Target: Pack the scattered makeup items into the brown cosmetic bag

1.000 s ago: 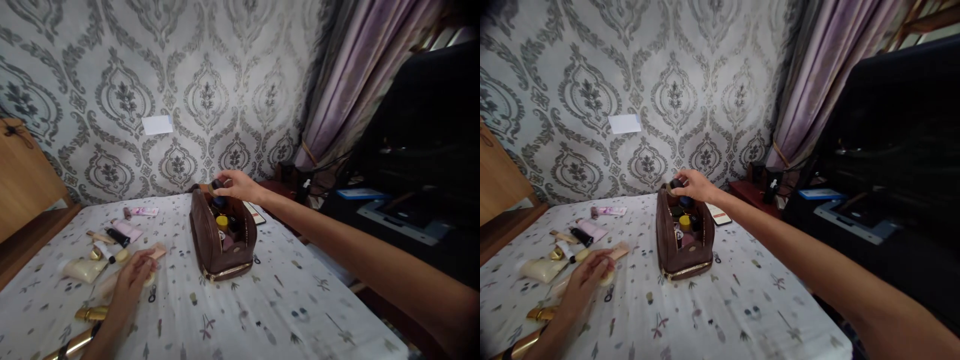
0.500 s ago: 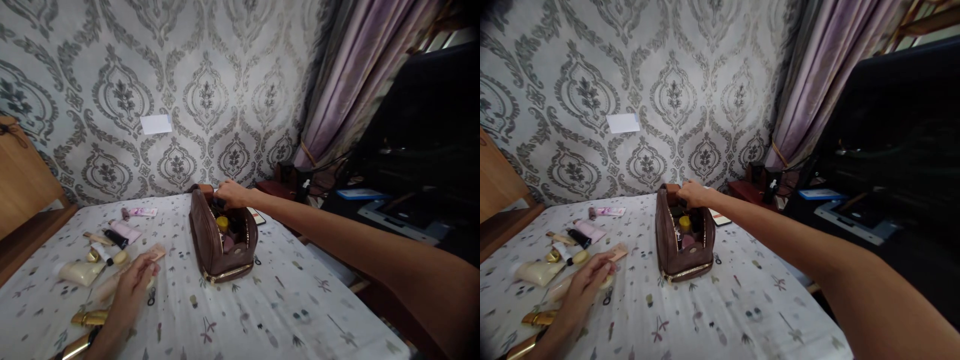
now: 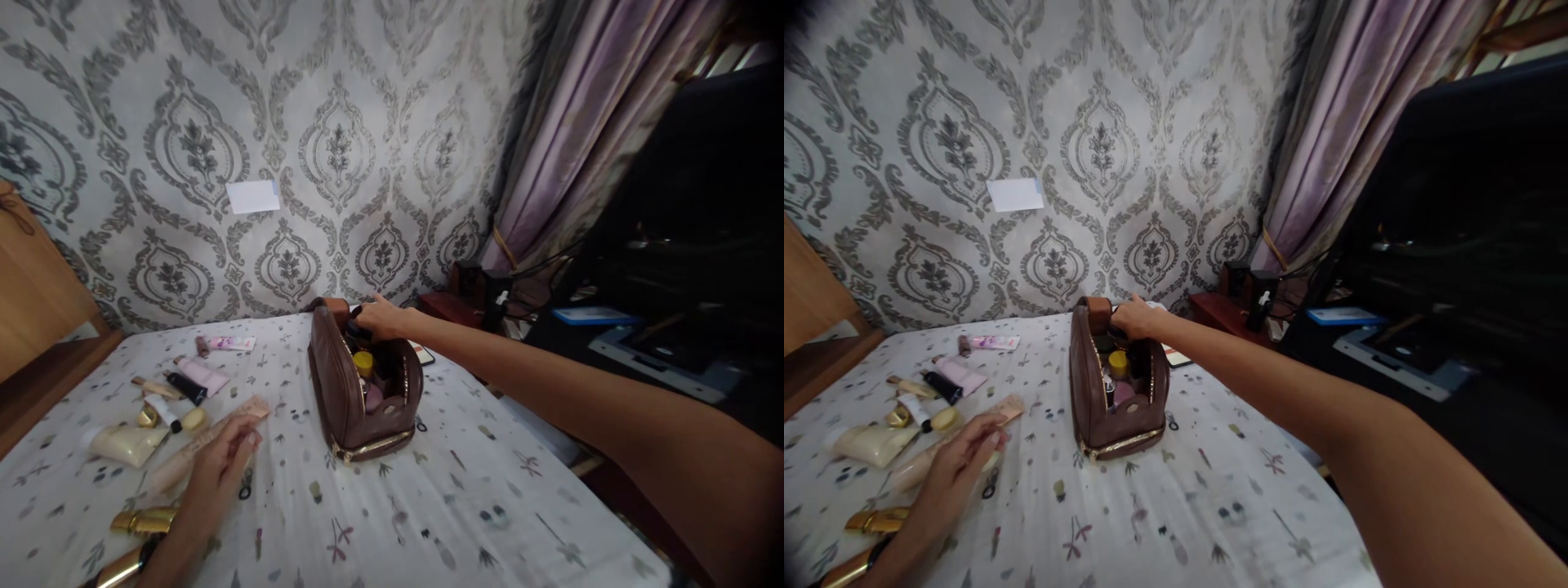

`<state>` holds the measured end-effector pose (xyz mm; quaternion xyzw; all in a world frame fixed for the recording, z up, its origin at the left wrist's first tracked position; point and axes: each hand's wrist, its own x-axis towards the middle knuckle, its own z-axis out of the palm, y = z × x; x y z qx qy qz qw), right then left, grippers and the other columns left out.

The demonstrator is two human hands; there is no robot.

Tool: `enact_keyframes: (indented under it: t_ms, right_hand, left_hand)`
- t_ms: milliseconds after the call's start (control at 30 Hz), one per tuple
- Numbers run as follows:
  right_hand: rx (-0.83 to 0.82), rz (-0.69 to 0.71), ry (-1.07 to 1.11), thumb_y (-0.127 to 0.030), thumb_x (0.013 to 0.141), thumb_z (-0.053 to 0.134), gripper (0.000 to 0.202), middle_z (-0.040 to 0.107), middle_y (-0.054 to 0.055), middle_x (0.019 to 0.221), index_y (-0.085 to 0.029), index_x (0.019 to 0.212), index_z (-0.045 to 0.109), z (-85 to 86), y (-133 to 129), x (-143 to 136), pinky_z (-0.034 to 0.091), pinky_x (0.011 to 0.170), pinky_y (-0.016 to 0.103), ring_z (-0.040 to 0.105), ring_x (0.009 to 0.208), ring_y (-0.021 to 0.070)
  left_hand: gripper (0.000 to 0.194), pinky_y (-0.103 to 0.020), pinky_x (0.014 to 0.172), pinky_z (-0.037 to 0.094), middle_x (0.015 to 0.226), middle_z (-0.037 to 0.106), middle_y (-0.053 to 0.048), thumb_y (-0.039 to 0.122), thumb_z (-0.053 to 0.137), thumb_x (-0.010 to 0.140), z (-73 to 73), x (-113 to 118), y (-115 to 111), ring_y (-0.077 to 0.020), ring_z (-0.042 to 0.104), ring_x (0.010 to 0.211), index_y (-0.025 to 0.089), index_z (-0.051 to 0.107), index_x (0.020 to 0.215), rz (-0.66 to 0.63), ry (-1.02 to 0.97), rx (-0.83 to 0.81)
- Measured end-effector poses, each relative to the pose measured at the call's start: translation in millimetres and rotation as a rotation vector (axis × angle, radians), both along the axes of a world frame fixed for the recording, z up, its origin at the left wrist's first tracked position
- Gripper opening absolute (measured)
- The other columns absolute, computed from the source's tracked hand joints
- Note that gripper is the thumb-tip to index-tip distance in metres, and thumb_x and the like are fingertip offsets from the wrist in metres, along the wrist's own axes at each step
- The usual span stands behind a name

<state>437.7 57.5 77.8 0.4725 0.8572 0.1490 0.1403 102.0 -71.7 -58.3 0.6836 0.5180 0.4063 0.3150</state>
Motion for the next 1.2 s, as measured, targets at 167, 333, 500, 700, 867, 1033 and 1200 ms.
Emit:
enact_keyframes:
  t_ms: [167,333,500,700,867,1033,1200]
  right_hand:
    - [-0.015,-0.027,-0.03,-0.019,0.08,0.069,0.02,0.073,0.012,0.105,-0.017,0.1,0.072,16.5,-9.6,-2.9,0.039,0.087,0.036,0.063,0.102,0.0257]
    - [0.152,0.041,0.212,-0.019,0.091,0.058,0.015,0.072,0.01,0.093,-0.016,0.099,0.07,30.2,-39.6,-16.9,0.037,0.084,0.032,0.064,0.093,0.0223]
    - [0.278,0.303,0.627,-0.032,0.098,0.052,0.028,0.066,0.006,0.076,-0.017,0.077,0.063,15.2,-98.3,-53.3,0.038,0.076,0.031,0.058,0.078,0.0197]
    - [-0.001,0.545,0.889,-0.03,0.1,0.05,0.032,0.06,0.004,0.069,-0.017,0.071,0.057,-46.5,-150.0,-109.0,0.038,0.061,0.027,0.055,0.069,0.0163]
    - [-0.371,0.179,1.175,-0.022,0.086,0.067,0.012,0.07,0.005,0.089,-0.018,0.097,0.065,-110.5,-132.8,-147.8,0.048,0.068,0.027,0.065,0.077,0.0166]
    - [-0.533,-0.073,1.426,-0.019,0.079,0.068,0.029,0.069,0.004,0.095,-0.019,0.108,0.064,-154.4,-114.6,-168.6,0.053,0.072,0.03,0.065,0.077,0.015]
    - [-0.476,-0.068,1.587,-0.015,0.079,0.063,0.034,0.067,0.006,0.103,-0.019,0.113,0.064,-174.8,-121.8,-171.1,0.054,0.072,0.029,0.065,0.081,0.0152]
  left_hand:
    - [0.037,-0.032,0.072,0.055,0.088,0.071,-0.005,0.052,0.05,0.089,2.0,0.5,-1.2,-0.0228,0.069,0.082,0.021,0.064,0.104,-0.011,0.009,0.038]
    - [0.031,-0.028,0.07,0.051,0.081,0.068,-0.002,0.045,0.05,0.092,10.9,-1.8,-3.3,-0.0194,0.065,0.078,0.019,0.063,0.104,0.049,-0.036,0.109]
    - [0.029,-0.028,0.07,0.049,0.081,0.066,-0.002,0.042,0.05,0.092,16.0,-14.9,3.6,-0.018,0.064,0.077,0.018,0.059,0.105,0.081,-0.148,0.12]
    - [0.029,-0.03,0.073,0.049,0.092,0.067,-0.005,0.042,0.048,0.094,27.4,-27.7,4.7,-0.0202,0.064,0.083,0.017,0.062,0.099,0.038,0.083,0.129]
    - [0.026,-0.038,0.087,0.047,0.103,0.065,-0.008,0.036,0.055,0.09,29.6,-31.7,1.9,-0.026,0.059,0.098,0.019,0.063,0.108,-0.083,0.496,0.207]
    - [0.03,-0.043,0.091,0.045,0.108,0.064,-0.008,0.029,0.061,0.088,20.2,-37.2,0.7,-0.0287,0.056,0.104,0.022,0.064,0.116,-0.142,0.723,0.233]
    - [0.034,-0.045,0.098,0.042,0.12,0.064,-0.008,0.028,0.06,0.089,20.1,-37.6,0.5,-0.0288,0.055,0.113,0.024,0.062,0.123,-0.158,0.637,0.181]
